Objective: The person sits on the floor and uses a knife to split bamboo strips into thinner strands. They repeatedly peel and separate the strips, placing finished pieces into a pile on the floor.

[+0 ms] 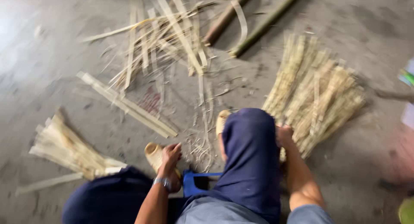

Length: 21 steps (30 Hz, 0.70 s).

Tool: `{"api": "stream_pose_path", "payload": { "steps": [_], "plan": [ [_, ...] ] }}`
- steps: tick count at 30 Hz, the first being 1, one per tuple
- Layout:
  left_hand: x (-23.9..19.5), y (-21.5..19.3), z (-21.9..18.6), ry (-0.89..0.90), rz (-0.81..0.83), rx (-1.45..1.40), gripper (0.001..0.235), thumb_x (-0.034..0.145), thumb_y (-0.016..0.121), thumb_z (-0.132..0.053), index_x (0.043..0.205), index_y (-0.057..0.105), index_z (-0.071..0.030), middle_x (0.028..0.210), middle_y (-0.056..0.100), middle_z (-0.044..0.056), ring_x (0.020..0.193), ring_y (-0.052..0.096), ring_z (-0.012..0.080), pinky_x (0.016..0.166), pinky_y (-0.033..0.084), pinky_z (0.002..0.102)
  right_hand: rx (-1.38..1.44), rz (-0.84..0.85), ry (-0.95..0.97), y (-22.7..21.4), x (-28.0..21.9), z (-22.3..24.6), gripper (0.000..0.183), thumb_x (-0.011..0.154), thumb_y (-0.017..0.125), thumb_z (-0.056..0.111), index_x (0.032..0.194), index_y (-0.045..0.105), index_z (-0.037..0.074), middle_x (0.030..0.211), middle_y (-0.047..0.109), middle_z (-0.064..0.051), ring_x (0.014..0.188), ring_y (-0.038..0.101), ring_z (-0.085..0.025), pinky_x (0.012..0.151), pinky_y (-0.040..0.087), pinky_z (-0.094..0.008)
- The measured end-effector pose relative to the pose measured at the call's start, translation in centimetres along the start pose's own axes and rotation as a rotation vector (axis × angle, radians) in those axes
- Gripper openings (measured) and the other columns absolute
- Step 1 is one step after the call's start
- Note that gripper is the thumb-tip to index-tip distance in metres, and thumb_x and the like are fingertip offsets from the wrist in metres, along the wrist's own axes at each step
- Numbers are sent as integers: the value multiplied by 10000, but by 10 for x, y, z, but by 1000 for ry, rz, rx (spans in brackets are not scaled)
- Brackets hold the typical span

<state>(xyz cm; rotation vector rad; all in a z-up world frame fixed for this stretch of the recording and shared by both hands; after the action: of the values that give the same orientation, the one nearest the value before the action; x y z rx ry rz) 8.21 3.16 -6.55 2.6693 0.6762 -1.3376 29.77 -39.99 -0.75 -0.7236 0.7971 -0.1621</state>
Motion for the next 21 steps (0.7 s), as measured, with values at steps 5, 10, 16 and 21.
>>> {"api": "stream_pose_path", "payload": {
  "steps": [5, 10, 16, 21],
  "plan": [
    [14, -22, -17, 67, -136, -116, 324, 917, 704, -276, 1094, 743, -7, 803, 692, 42, 625, 634, 147, 543, 528, 307, -196, 86, -130, 74, 17, 33, 158, 917, 733, 96, 940, 646, -34, 733, 643, -119, 523, 553, -164, 454, 419, -311],
    [30, -62, -24, 102, -415, -112, 274, 867, 735, -240, 1001, 744, -1, 754, 719, 100, 663, 688, 187, 592, 559, 352, -323, 135, -193, 102, 3, 47, 165, 928, 720, 124, 944, 660, -29, 741, 653, -129, 547, 569, -180, 480, 430, -324],
    [65, -85, -19, 190, -563, 174, 282, 866, 758, -296, 926, 747, -21, 805, 745, 156, 758, 720, 258, 708, 556, 396, -388, 137, -211, 78, -12, 37, 183, 942, 704, 157, 949, 677, -24, 751, 666, -140, 576, 589, -199, 510, 443, -338],
    [108, -66, -5, 89, -491, 139, 320, 859, 739, -344, 907, 708, -29, 799, 741, 172, 798, 741, 313, 749, 563, 415, -393, 107, -176, 52, -1, 27, 204, 954, 691, 185, 953, 691, -19, 759, 677, -150, 600, 605, -215, 535, 453, -351]
  ]
}}
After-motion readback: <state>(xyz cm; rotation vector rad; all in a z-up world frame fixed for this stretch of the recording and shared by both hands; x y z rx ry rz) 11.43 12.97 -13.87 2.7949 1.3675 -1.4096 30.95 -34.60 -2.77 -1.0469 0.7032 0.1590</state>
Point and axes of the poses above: each hand's wrist, its own x-axis towards the middle knuckle, its own y-axis out of the palm, z = x × y, the point moved 9 cm from there along x, towards the middle knuckle
